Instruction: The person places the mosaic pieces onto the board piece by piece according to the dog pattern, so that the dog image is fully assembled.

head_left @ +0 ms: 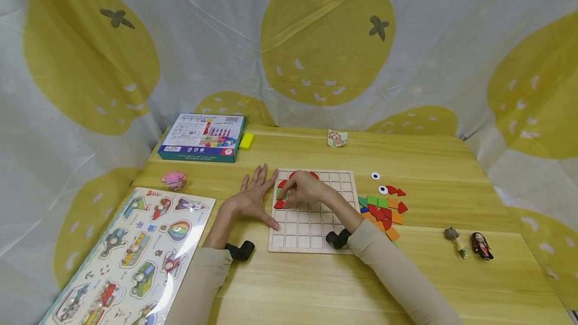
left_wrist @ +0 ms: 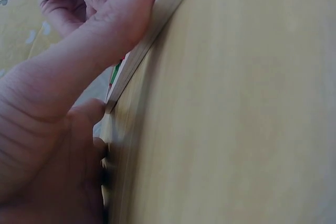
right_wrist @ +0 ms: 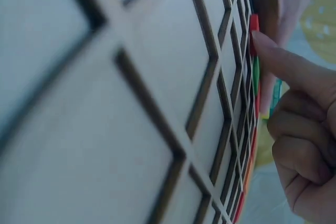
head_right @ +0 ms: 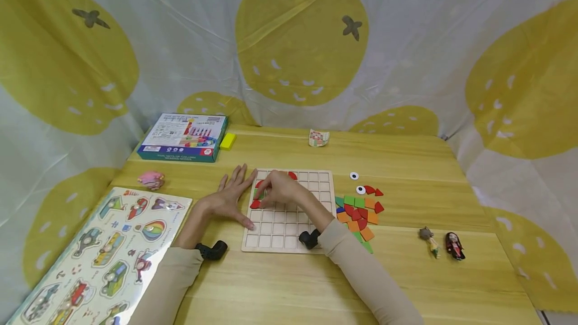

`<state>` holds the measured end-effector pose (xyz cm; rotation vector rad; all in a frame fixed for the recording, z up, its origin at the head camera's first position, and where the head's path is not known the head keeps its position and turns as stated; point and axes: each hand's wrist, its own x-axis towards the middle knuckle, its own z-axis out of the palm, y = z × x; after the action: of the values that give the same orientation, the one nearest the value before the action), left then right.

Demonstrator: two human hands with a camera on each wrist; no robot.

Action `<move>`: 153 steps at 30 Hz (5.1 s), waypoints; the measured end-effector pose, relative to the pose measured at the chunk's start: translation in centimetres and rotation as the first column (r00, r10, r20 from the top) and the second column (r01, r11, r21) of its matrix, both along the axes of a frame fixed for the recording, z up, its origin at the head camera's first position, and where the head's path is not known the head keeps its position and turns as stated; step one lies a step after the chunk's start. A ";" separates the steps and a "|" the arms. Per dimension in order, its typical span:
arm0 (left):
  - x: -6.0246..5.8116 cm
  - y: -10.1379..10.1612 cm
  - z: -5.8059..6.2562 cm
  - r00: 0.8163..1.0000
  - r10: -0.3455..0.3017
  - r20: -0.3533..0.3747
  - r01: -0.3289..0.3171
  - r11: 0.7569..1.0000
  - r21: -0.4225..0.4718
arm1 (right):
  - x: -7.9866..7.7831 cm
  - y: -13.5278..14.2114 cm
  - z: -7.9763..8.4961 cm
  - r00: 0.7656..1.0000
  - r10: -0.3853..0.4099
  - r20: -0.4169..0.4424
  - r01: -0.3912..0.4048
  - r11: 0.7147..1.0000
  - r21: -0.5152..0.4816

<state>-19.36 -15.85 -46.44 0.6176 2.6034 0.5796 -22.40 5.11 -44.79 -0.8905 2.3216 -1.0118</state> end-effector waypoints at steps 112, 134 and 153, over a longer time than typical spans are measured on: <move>0.1 -0.1 -0.1 1.000 0.019 0.001 -0.019 1.000 0.001 | -2.6 2.4 -0.6 0.965 -0.261 0.003 0.262 0.965 -0.008; 0.2 0.3 0.0 1.000 0.014 0.000 -0.014 1.000 0.023 | 1.8 20.9 2.9 0.834 -0.550 -0.046 0.551 0.824 0.132; 0.1 0.4 -0.1 1.000 0.001 0.002 -0.001 1.000 0.017 | 0.7 24.4 0.3 0.786 -0.615 0.071 0.598 0.784 0.170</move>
<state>-19.29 -15.46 -46.51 0.6208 2.5992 0.6035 -21.69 29.50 -44.46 0.0130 2.5838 -1.0813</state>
